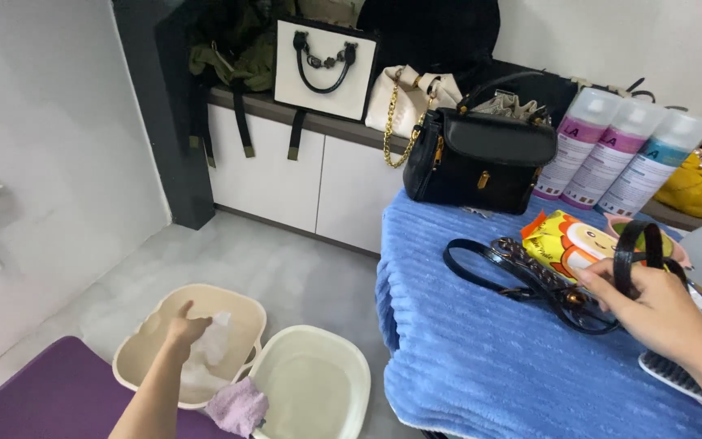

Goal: Cleaning the leather straps of a handbag using a spray cleaner, a cloth, and a toothbrush.

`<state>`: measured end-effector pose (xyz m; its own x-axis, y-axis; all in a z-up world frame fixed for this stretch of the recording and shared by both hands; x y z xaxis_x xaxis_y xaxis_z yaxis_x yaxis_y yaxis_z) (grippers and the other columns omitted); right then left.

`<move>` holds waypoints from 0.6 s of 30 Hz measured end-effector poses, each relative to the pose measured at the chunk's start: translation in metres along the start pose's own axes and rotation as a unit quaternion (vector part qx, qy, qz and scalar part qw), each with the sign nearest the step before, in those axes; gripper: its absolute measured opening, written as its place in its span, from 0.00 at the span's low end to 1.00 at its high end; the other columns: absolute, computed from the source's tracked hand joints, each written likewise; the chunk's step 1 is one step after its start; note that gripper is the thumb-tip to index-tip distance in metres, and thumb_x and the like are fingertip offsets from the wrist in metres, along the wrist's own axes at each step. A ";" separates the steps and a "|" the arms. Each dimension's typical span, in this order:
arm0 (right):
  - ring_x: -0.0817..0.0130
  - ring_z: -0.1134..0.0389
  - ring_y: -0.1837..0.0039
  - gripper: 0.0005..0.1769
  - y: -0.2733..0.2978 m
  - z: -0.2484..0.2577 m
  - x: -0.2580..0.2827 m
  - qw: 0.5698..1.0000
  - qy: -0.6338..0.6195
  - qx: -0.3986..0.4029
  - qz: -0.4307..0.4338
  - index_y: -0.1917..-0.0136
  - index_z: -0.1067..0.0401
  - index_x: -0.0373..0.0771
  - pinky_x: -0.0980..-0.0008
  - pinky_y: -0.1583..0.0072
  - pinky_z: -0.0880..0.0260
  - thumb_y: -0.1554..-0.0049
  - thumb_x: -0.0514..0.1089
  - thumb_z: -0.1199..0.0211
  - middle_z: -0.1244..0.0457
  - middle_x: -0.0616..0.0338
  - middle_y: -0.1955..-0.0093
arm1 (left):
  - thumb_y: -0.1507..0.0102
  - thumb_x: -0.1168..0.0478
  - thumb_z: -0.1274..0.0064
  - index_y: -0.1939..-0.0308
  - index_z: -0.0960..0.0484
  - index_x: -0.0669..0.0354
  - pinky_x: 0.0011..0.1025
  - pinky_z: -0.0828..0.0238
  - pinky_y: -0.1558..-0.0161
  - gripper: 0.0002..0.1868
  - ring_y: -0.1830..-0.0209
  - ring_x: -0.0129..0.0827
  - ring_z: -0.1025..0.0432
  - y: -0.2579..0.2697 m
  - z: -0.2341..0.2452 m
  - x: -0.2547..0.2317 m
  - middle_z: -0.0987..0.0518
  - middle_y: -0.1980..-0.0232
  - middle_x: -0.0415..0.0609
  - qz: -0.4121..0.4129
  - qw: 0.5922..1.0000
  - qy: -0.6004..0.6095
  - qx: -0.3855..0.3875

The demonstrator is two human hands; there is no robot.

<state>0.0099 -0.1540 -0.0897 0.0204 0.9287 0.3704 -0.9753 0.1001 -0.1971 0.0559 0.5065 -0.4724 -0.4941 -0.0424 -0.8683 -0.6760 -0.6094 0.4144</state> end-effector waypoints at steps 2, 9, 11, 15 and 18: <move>0.62 0.32 0.65 0.21 -0.002 -0.005 -0.006 1.000 0.003 -0.002 -0.010 0.56 0.15 0.43 0.68 0.53 0.38 0.34 0.56 0.41 0.30 0.53 0.70 | 0.38 0.65 0.46 0.20 0.43 0.44 0.43 0.40 0.33 0.43 0.30 0.51 0.36 -0.020 0.004 0.017 0.31 0.29 0.59 -0.021 0.999 0.006 -0.038; 0.64 0.33 0.66 0.20 0.000 -0.001 0.001 1.000 0.012 0.005 -0.009 0.57 0.16 0.45 0.69 0.55 0.39 0.34 0.55 0.41 0.29 0.56 0.71 | 0.39 0.54 0.51 0.34 0.22 0.45 0.42 0.33 0.42 0.27 0.49 0.51 0.24 0.020 -0.007 -0.037 0.16 0.49 0.57 -0.156 0.972 -0.121 -0.124; 0.63 0.34 0.66 0.19 0.000 -0.002 0.001 1.000 0.016 0.010 -0.016 0.56 0.16 0.45 0.68 0.56 0.40 0.34 0.56 0.42 0.30 0.55 0.71 | 0.39 0.54 0.52 0.37 0.20 0.42 0.38 0.33 0.44 0.25 0.50 0.48 0.24 0.035 -0.014 -0.060 0.15 0.53 0.55 -0.193 0.968 -0.110 -0.120; 0.60 0.28 0.55 0.20 -0.002 0.005 0.000 0.999 0.012 -0.028 -0.021 0.52 0.15 0.48 0.67 0.49 0.36 0.38 0.60 0.42 0.25 0.55 0.59 | 0.35 0.51 0.44 0.54 0.11 0.54 0.25 0.29 0.57 0.14 0.59 0.28 0.18 0.114 -0.026 -0.135 0.11 0.61 0.46 -0.315 0.947 -0.029 0.054; 0.52 0.27 0.50 0.25 -0.014 0.005 -0.018 0.995 -0.009 -0.073 -0.073 0.56 0.15 0.45 0.62 0.49 0.36 0.38 0.63 0.42 0.25 0.49 0.57 | 0.38 0.53 0.40 0.61 0.10 0.56 0.23 0.25 0.53 0.12 0.57 0.25 0.16 0.195 -0.034 -0.196 0.09 0.62 0.45 -0.413 0.899 -0.066 0.129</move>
<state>0.0224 -0.1742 -0.0889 0.1543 0.8939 0.4209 -0.9199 0.2854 -0.2691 0.0401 0.3692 -0.2305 0.1851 0.4444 -0.8765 -0.9384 -0.1848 -0.2919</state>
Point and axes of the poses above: each hand's wrist, its own y-axis away from the middle knuckle, its own z-axis out of the back of the hand, x = y × z, the point moved 1 cm from there along -y, towards the middle knuckle
